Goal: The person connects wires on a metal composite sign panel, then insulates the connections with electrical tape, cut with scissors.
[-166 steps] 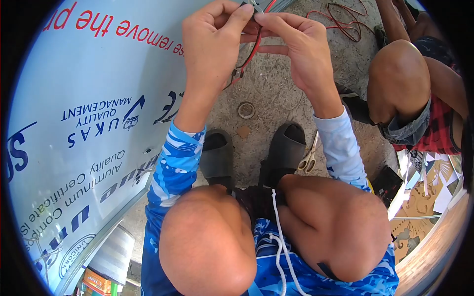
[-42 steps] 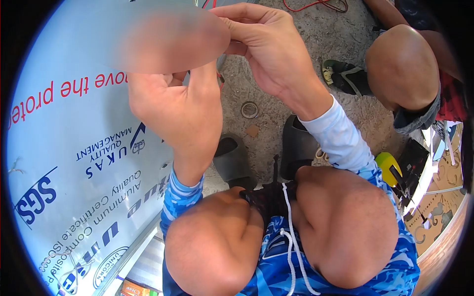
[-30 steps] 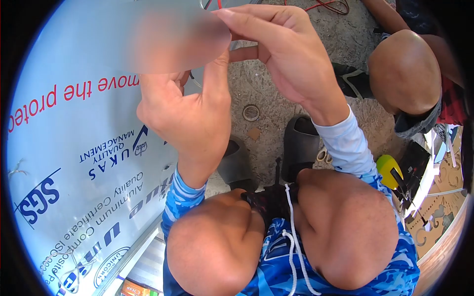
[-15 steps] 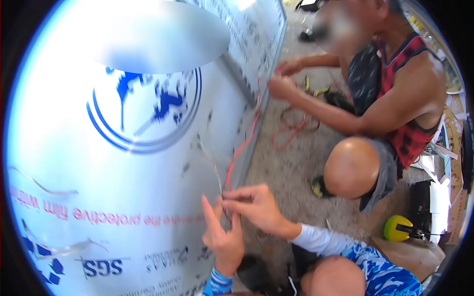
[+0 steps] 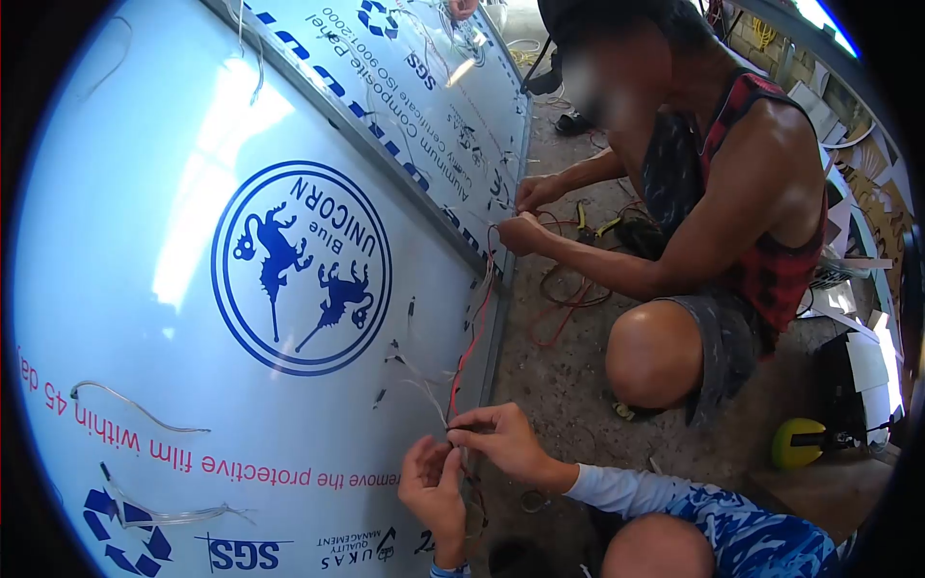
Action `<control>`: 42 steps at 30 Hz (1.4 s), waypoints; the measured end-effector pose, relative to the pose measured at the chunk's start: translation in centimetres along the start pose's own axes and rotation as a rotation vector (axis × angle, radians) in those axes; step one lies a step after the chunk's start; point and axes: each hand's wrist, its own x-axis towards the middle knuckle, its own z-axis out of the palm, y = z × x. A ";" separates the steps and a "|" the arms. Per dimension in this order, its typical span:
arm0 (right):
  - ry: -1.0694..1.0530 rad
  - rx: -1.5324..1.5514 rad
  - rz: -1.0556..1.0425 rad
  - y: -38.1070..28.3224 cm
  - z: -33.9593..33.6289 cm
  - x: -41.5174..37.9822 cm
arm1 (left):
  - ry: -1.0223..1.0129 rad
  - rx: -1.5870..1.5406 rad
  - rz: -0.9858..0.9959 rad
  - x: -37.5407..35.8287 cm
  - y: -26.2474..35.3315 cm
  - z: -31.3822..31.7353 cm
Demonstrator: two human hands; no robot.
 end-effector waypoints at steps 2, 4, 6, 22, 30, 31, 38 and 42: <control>0.003 -0.033 0.010 -0.2 -0.1 0.0 | -0.021 0.018 -0.049 0.2 -0.2 0.1; 0.010 0.011 0.082 -0.2 -0.1 -0.1 | -0.036 -0.023 -0.049 0.1 -0.2 0.5; 0.013 0.034 0.086 0.2 -0.2 -0.1 | -0.035 0.004 -0.053 0.3 -0.3 0.4; -0.027 0.219 0.189 1.0 0.4 -0.4 | 0.007 0.175 0.102 -0.1 -1.3 1.0; -0.078 0.335 0.323 1.9 -0.1 -0.3 | 0.031 0.167 0.145 -0.2 -1.6 1.0; -0.096 0.376 0.350 1.9 -0.1 -0.2 | 0.022 0.172 0.166 -0.2 -1.8 1.0; -0.162 0.492 0.445 2.5 -0.5 0.1 | 0.008 0.146 0.211 -0.4 -1.8 1.0; -0.169 0.508 0.414 2.4 -0.5 -0.1 | 0.003 0.164 0.140 -0.4 -0.4 1.1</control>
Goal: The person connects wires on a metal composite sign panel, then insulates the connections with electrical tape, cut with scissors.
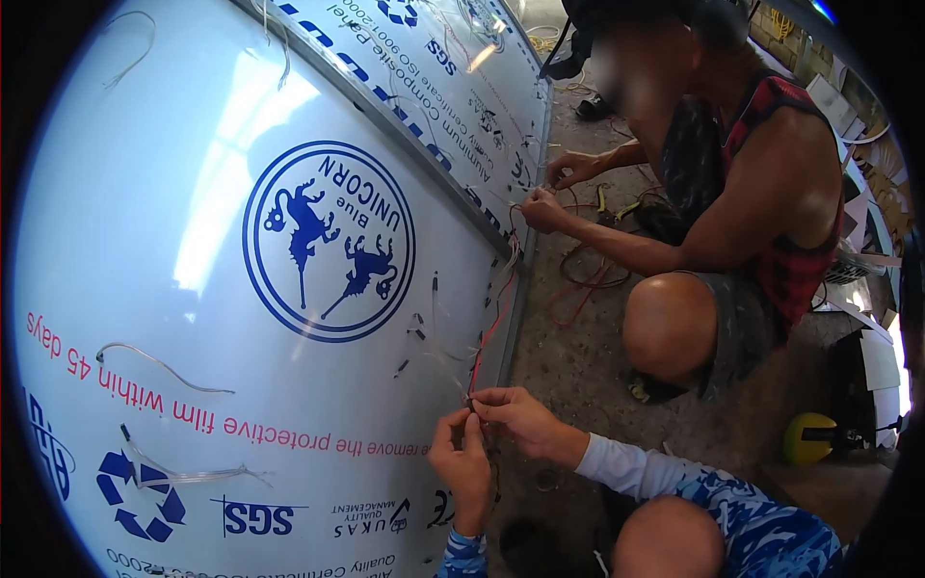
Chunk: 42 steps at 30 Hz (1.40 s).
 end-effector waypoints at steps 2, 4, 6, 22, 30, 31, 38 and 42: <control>0.013 -0.024 -0.019 -0.1 0.2 -0.1 | 0.000 -0.001 -0.036 0.2 0.3 0.0; 0.023 -0.125 -0.124 0.0 0.2 -0.1 | -0.016 -0.136 -0.164 0.5 0.0 -0.2; 0.059 -0.214 -0.180 0.2 0.3 -0.1 | -0.023 -0.145 -0.187 0.9 -0.7 -0.5; 0.186 -0.400 -0.467 0.5 0.6 -0.2 | -0.130 -0.215 -0.198 1.6 -2.2 -1.0; 0.174 -0.398 -0.433 -0.5 1.2 -0.6 | -0.142 -0.534 -0.326 1.9 -2.0 -1.2; 0.152 -0.388 -0.436 -0.5 1.2 -0.5 | -0.135 -0.536 -0.316 1.9 -2.2 -1.1; 0.175 -0.437 -0.405 -0.1 0.6 -0.1 | -0.124 -0.307 -0.176 1.6 -2.4 -1.0; 0.190 -0.327 -0.317 0.2 0.8 -0.2 | -0.065 -0.182 -0.053 1.2 -2.0 -0.7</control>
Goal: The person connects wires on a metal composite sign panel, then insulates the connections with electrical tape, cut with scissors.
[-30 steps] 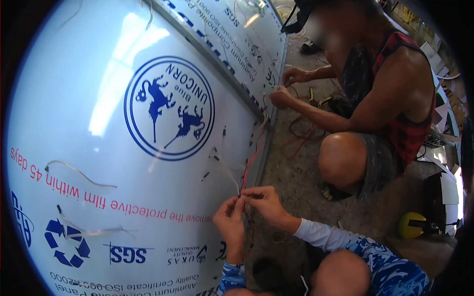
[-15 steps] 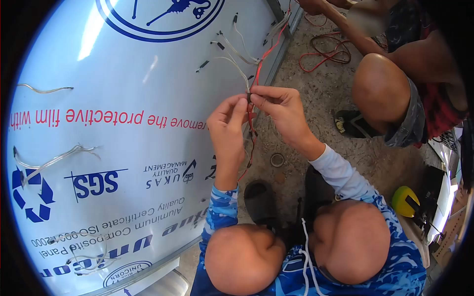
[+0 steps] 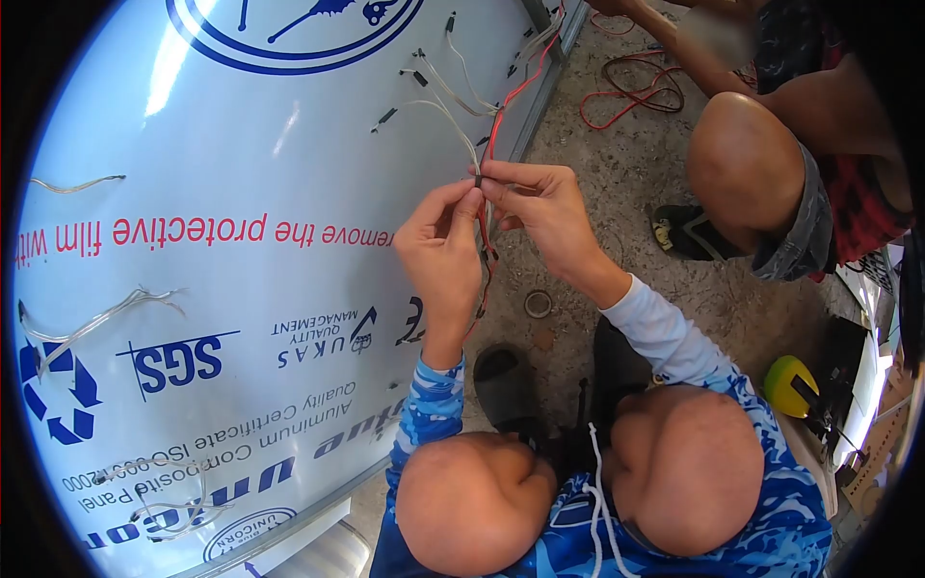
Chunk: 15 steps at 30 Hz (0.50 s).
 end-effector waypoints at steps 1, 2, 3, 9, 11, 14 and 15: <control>0.000 0.031 0.038 0.1 0.0 -0.1 | 0.013 0.021 0.038 -0.2 0.1 0.1; 0.001 0.032 0.039 0.1 -0.1 -0.1 | 0.012 0.021 0.036 -0.2 0.1 0.2; -0.001 0.034 0.027 0.1 -0.1 0.0 | 0.009 0.024 0.058 -0.2 0.0 0.2; 0.001 0.030 0.072 -0.3 -0.1 0.0 | -0.012 -0.016 0.073 0.1 -0.9 -0.1; -0.014 0.022 0.092 -0.2 -0.3 0.1 | -0.012 -0.003 0.069 0.2 -1.1 -0.2; -0.003 -0.022 0.134 -0.5 -0.4 0.3 | -0.007 0.017 0.077 0.3 -0.9 -0.3; -0.012 -0.011 0.133 -0.5 -0.5 0.4 | -0.028 0.028 0.055 0.3 -0.8 -0.4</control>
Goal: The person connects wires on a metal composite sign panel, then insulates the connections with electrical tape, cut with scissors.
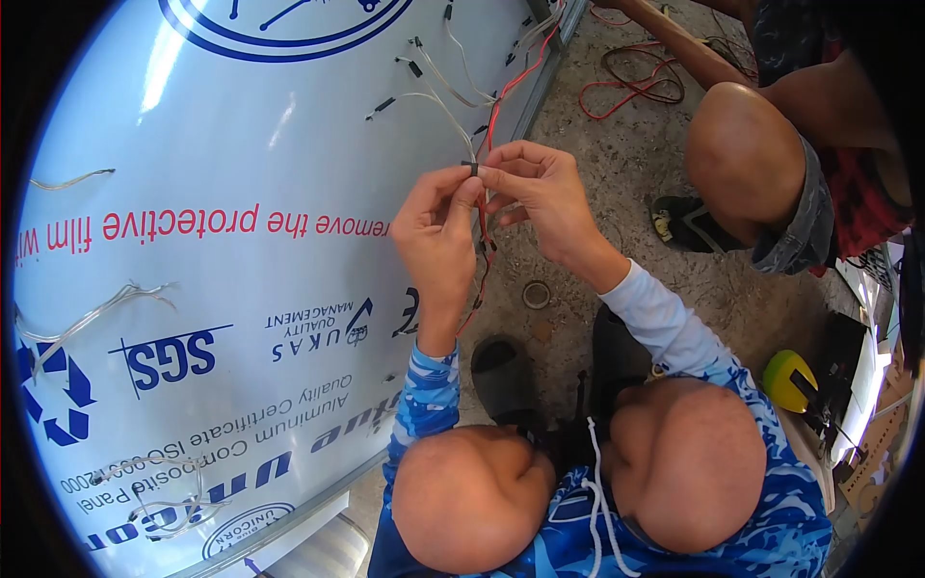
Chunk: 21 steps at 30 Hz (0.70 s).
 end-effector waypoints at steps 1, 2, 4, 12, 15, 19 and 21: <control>-0.008 0.012 -0.001 0.0 0.0 0.0 | -0.023 0.011 -0.023 0.0 0.1 0.0; -0.009 0.011 0.001 0.0 0.0 0.0 | -0.021 0.011 -0.024 -0.1 0.2 0.0; -0.027 0.061 -0.026 0.0 -0.1 0.0 | -0.010 -0.098 -0.129 -0.2 0.4 0.2; -0.130 0.087 -0.005 -0.2 -1.1 0.3 | -0.022 -0.291 -0.275 0.1 0.5 0.4; -0.159 0.088 0.011 -0.5 -0.8 0.1 | -0.030 -0.366 -0.289 0.0 0.5 0.3; -0.192 0.117 0.046 -0.5 -0.8 0.1 | -0.008 -0.386 -0.255 -0.1 0.3 0.2; -0.173 0.148 0.057 -0.9 -0.6 0.0 | -0.003 -0.360 -0.243 0.0 0.2 0.2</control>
